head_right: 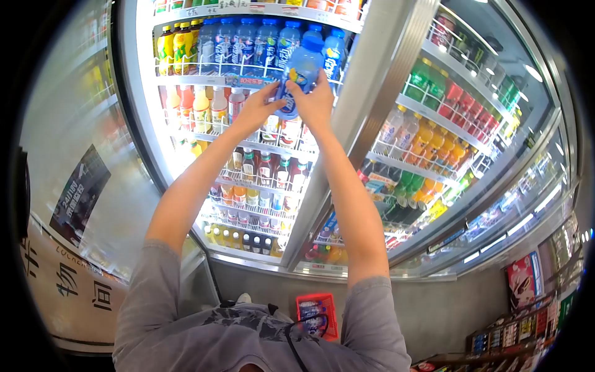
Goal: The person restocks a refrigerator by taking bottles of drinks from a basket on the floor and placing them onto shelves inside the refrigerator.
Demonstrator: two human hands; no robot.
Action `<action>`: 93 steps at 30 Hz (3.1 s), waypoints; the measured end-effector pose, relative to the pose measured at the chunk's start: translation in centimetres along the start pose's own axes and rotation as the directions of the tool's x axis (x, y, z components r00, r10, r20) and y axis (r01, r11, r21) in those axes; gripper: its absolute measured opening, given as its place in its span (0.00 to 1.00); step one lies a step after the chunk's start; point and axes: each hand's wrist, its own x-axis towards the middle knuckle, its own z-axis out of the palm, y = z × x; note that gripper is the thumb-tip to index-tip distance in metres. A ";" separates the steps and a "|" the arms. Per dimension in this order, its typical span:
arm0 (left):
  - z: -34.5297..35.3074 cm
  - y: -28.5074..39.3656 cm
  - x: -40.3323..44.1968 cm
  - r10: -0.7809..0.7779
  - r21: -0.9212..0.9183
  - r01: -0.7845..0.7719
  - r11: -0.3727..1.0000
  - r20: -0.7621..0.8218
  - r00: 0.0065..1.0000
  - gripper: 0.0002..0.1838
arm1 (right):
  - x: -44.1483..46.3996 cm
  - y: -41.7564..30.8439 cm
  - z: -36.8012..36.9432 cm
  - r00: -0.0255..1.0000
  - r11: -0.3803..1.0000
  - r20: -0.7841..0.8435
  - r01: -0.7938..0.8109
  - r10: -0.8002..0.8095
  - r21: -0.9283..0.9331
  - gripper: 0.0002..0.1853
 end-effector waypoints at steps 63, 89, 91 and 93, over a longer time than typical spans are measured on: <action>4.3 -4.0 18.1 0.443 0.458 -0.402 0.793 0.019 0.896 0.20 | 9.5 3.9 0.7 0.950 0.872 -0.175 0.152 -0.259 -0.465 0.39; 4.1 -5.5 20.1 0.243 0.461 -0.375 0.804 0.321 0.916 0.21 | 8.6 2.8 1.7 0.919 0.874 -0.323 -0.337 0.225 -0.350 0.36; 4.4 -5.5 20.3 0.250 0.444 -0.367 0.817 0.299 0.921 0.20 | 8.6 3.3 1.5 0.906 0.869 -0.320 -0.378 0.277 -0.319 0.37; 4.3 -5.6 20.8 0.225 0.446 -0.348 0.824 0.306 0.925 0.21 | 8.6 3.9 1.8 0.916 0.866 -0.369 -0.306 0.155 -0.396 0.36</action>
